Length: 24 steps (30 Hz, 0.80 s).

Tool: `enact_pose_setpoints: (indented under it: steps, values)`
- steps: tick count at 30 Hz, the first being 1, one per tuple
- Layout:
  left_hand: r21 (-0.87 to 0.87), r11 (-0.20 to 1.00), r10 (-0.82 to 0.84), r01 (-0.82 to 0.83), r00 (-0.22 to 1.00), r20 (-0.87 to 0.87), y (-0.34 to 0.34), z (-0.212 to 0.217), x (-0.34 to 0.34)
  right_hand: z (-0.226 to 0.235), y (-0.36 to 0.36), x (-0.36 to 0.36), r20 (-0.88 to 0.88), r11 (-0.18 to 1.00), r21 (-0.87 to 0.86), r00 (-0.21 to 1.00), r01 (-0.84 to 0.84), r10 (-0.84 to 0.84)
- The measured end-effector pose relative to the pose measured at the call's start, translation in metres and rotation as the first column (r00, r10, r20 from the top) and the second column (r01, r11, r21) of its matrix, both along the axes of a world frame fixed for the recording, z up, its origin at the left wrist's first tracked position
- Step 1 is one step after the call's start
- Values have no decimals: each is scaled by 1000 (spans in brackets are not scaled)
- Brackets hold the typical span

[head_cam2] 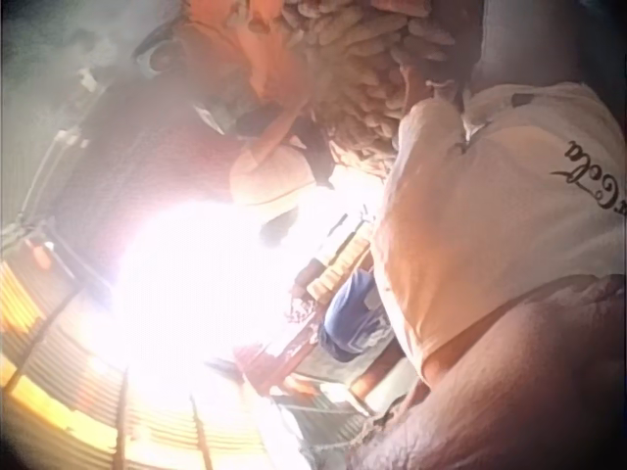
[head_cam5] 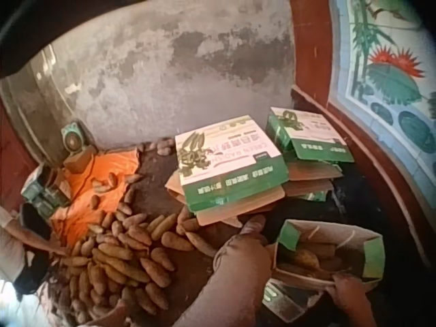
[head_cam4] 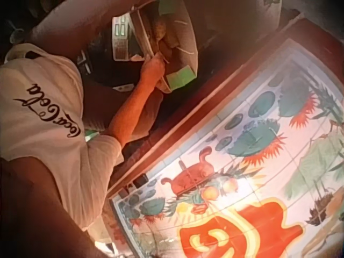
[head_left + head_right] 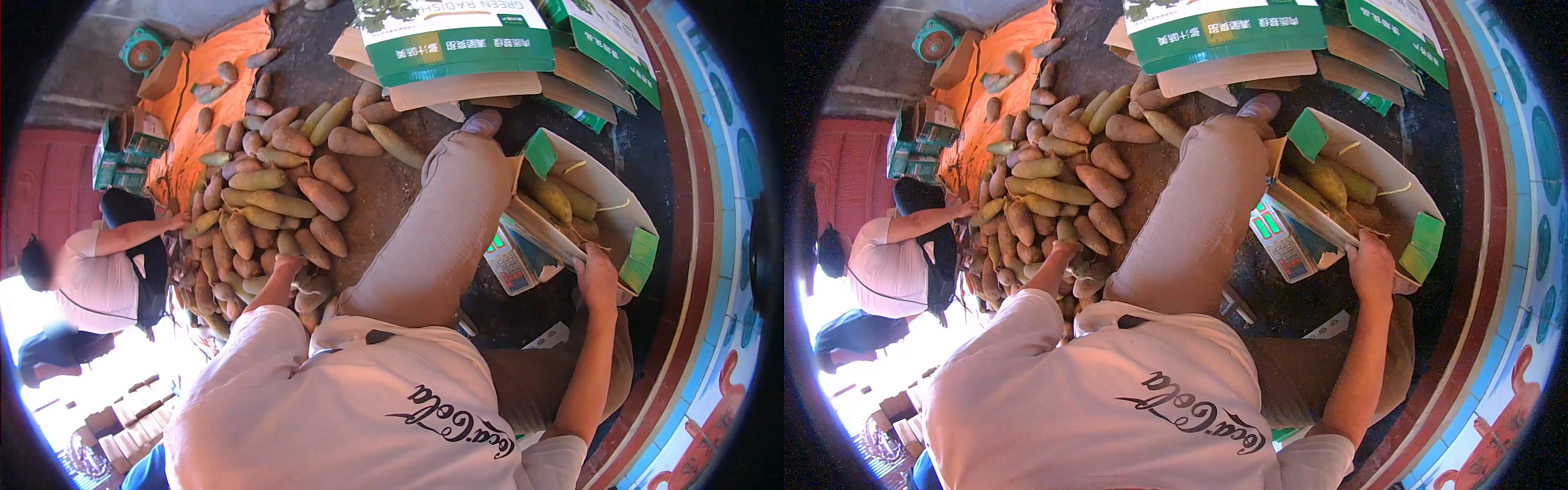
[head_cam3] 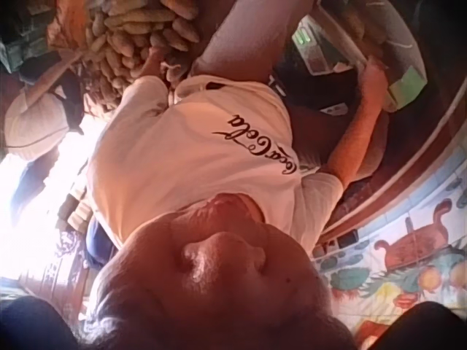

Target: Picking up green radishes from a floor pile and packing them into cardboard boxes while using a digital scale.

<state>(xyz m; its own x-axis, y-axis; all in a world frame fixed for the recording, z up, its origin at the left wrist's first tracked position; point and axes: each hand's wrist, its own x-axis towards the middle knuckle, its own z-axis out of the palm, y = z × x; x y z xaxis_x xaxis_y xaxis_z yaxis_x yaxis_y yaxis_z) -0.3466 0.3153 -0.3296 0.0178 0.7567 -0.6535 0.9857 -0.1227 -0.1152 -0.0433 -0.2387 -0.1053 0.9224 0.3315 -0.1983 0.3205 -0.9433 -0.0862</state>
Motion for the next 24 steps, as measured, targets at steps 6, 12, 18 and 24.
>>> enact_pose_setpoints:
  steps: [6, 12, 18, 24]
  values:
    - [-82, 933, -354, 349, 934, -50, 25, -20, -21, 2, 9, 2, -3, 996, 81, 1000, -29, 29]
    - [22, 958, -283, 287, 954, -94, -13, 57, 15, 12, -4, -1, 2, 990, 141, 1000, 14, -14]
    - [29, 927, -375, 374, 920, 113, -2, 32, 39, 20, -15, 1, 113, 976, 217, 993, -11, -14]
    - [212, 918, -377, 336, 567, 732, -65, 141, 151, 42, -35, -10, 156, 965, 189, 965, 182, -212]
